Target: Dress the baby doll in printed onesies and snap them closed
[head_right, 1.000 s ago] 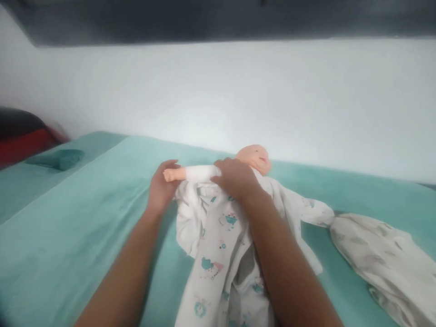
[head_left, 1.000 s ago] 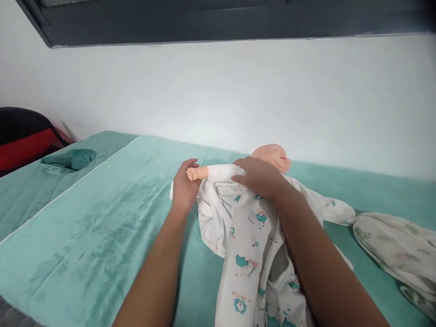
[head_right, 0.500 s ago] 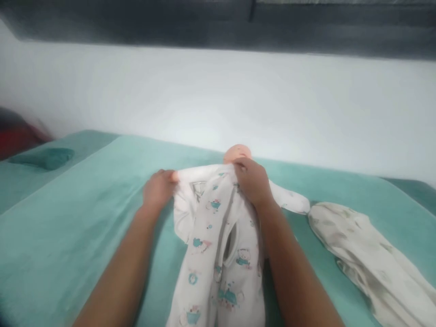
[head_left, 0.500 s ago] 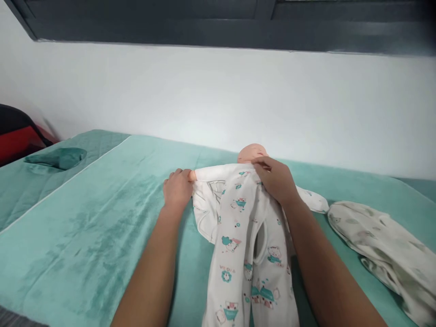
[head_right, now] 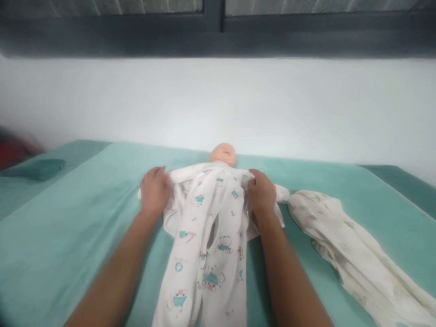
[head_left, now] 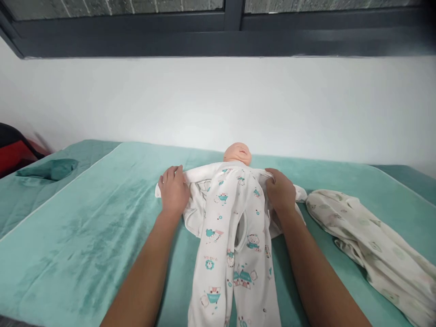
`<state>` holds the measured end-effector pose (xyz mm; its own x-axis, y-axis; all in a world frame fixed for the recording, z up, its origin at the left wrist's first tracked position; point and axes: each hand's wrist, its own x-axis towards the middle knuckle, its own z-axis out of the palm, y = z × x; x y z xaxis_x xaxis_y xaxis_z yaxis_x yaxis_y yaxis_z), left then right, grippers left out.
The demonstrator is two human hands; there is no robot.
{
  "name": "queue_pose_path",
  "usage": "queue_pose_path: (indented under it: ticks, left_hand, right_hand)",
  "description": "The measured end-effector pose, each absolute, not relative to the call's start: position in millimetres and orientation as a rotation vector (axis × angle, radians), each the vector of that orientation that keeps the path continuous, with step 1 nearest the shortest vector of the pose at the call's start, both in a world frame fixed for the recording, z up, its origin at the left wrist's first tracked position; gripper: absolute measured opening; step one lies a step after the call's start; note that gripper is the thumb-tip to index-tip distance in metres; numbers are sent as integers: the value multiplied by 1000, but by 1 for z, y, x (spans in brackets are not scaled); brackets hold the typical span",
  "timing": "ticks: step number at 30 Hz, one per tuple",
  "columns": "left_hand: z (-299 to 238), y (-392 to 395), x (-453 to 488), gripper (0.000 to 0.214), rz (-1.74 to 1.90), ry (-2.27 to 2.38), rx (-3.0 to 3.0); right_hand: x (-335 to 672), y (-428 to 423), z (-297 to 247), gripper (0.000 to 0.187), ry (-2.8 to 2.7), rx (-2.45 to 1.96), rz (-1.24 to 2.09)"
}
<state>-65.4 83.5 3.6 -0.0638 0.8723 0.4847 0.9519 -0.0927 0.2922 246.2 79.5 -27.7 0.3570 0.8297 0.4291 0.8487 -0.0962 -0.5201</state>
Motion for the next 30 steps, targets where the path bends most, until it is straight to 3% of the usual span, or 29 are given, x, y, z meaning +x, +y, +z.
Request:
queue_pose_path:
  ticks: [4,8,12,16,30]
  left_hand:
    - [38,70,-9,38,-1103,-1733,-2448]
    - [65,74,69,26,-537,-1348,-2838]
    - [69,89,124,22,27,-1310,-2811]
    - [62,102,149,27,318,-1361,-2732]
    - [108,128,78,16,-272,-1624,-2715]
  right_hand:
    - [247,85,-26,44,-1471,-1933,-1]
    - [251,89,-28,42,-1449,-1899,8]
    - [255,90,-30,41,-1416,-1839,23]
    - [256,89,-28,40,-1393,-1827,61]
    - [293,94,-34,38,-912,-1540,488]
